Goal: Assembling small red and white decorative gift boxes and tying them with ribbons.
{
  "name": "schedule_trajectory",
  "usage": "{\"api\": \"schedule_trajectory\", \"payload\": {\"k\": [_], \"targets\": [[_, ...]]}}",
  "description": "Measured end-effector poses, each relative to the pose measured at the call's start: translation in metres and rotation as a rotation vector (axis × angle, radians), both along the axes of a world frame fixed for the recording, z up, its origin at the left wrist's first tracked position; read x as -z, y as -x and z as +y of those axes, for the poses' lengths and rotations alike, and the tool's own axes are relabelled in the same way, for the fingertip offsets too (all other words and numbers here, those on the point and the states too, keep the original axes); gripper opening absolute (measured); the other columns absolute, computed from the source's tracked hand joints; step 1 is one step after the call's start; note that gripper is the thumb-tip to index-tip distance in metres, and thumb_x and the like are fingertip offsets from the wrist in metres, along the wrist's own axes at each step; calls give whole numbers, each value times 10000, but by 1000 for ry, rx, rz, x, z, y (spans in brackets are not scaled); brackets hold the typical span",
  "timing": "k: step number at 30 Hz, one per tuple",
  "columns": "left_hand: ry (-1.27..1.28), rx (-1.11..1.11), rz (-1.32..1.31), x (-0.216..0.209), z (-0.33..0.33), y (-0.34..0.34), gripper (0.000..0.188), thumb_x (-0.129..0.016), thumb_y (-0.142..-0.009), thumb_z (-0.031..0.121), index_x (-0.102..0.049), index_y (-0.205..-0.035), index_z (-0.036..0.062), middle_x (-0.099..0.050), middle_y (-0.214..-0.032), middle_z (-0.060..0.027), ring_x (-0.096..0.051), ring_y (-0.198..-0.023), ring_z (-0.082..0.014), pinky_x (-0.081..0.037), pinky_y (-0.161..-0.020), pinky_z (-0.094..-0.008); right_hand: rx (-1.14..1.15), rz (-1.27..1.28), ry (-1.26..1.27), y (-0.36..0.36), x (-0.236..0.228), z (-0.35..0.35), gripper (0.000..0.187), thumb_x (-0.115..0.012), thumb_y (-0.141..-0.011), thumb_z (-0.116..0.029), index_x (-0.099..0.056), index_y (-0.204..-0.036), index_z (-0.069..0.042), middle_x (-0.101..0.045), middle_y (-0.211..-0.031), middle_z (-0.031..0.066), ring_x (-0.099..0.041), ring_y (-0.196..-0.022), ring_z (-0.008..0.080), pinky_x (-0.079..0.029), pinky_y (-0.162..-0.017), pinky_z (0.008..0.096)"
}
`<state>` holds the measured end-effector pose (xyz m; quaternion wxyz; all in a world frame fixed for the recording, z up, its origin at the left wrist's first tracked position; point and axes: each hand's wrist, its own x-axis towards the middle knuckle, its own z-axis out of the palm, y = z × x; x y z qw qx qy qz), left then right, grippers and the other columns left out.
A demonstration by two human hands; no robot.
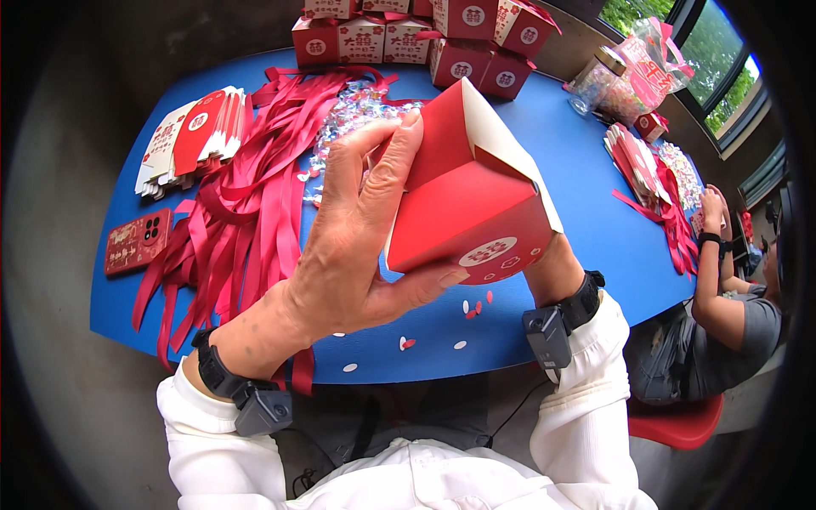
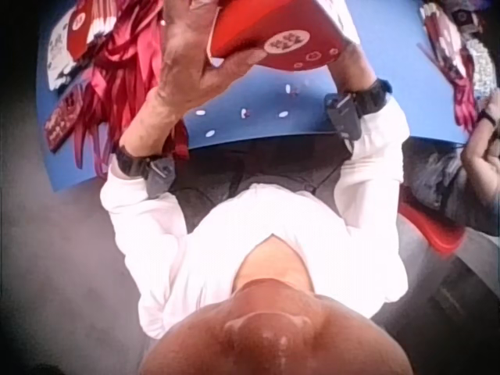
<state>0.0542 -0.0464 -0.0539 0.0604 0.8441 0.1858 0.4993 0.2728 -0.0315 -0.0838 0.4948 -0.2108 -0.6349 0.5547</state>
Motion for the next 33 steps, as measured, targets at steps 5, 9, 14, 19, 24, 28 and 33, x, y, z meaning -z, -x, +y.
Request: {"api": "schedule_trajectory", "payload": {"k": [5, 9, 14, 19, 24, 28, 33], "targets": [[-5, 35, -19, -1, 2, -9, 1040, -832, -744, 405, -311, -1517, -57, -383, -1320, -229, -449, -1182, -365, -426, -1006, -458, 39, -1, 10, -15, -6, -7, 481, -711, -924, -100, -543, -1367, -19, -661, -1269, 114, -640, -1116, 161, -544, -932, 311], [30, 14, 17, 1, -1, -1, 1050, -846, -728, 357, -297, -1527, -45, -374, -1311, -222, -449, -1171, -358, -436, -1001, -447, 26, 36, 32, -11, 5, -4, 479, -713, -922, -102, -545, -1362, -17, -663, -1264, 112, -643, -1109, 162, -544, -929, 309], [68, 50, 51, -2, -3, -6, 1046, -838, -737, 302, -262, -1545, -27, -354, -1365, -241, -433, -1239, -383, -426, -1041, -458, 58, 58, 62, -27, 7, -10, 477, -715, -920, -104, -546, -1356, -14, -664, -1258, 110, -647, -1100, 163, -544, -926, 305], [63, 116, 92, -1, 3, -6, 1024, -818, -783, 318, -235, -1560, -5, -332, -1429, -247, -393, -1319, -415, -358, -1107, -490, 84, 97, 104, -41, 13, -15, 475, -717, -918, -106, -548, -1351, -11, -666, -1253, 108, -651, -1090, 164, -543, -923, 302], [333, 275, 6, 5, 3, -7, 1164, -848, -757, 209, -56, -1601, 74, -264, -1590, -192, -318, -1456, -310, -317, -1170, -458, 118, 124, 144, -54, 25, -23, 473, -720, -916, -108, -549, -1345, -7, -668, -1247, 106, -655, -1081, 165, -543, -920, 299], [592, 369, -127, 7, 1, -10, 1339, -906, -648, 24, 24, -1605, 135, -360, -1551, -138, -418, -1399, -263, -373, -1149, -431, 407, -398, -206, -58, 22, -47, 402, -696, -930, -106, -583, -1306, -18, -705, -1177, 97, -678, -1024, 166, -554, -894, 293], [750, 463, -381, 6, 13, -7, 1262, -878, -740, 82, 58, -1583, 152, -474, -1411, -148, -507, -1317, -283, -443, -1107, -437, 146, -293, -130, -49, -35, -16, 335, -681, -946, -123, -626, -1243, 22, -708, -1137, 101, -681, -957, 153, -555, -819, 299]]}}
